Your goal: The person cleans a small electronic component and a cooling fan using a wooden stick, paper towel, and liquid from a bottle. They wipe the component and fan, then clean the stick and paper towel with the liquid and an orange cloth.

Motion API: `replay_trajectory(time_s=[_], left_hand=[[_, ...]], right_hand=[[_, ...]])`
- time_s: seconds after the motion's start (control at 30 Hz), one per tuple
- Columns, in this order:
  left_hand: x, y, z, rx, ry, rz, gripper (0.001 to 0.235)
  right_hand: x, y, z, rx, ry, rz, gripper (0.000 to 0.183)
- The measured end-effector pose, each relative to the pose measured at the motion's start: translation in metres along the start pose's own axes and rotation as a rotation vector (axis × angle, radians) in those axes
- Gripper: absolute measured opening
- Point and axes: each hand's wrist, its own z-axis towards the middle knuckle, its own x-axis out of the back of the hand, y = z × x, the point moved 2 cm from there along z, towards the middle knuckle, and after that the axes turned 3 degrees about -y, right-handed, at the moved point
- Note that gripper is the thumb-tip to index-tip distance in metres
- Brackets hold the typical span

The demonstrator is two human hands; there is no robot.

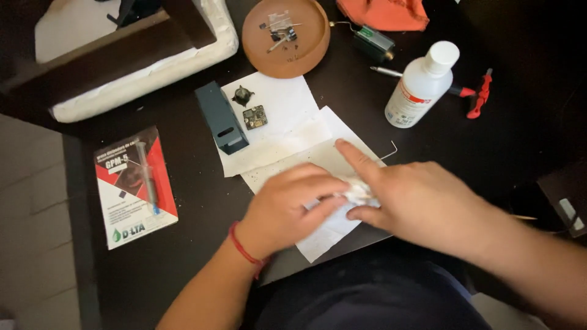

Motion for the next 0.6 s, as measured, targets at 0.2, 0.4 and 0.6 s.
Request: replay_trajectory(time_s=[0.2, 0.4, 0.6], left_hand=[[0.022, -0.013, 0.009, 0.112, 0.158, 0.108, 0.007], [0.040, -0.046, 0.038, 0.389, 0.163, 0.247, 0.014], [0.046, -0.040, 0.064, 0.677, -0.092, 0.510, 0.055]], right_hand=[[0.005, 0.033, -0.010, -0.178, -0.156, 0.056, 0.104], [-0.029, 0.092, -0.007, 0.078, 0.381, 0.107, 0.043], [0.024, 0.158, -0.005, 0.125, 0.780, 0.292, 0.023]])
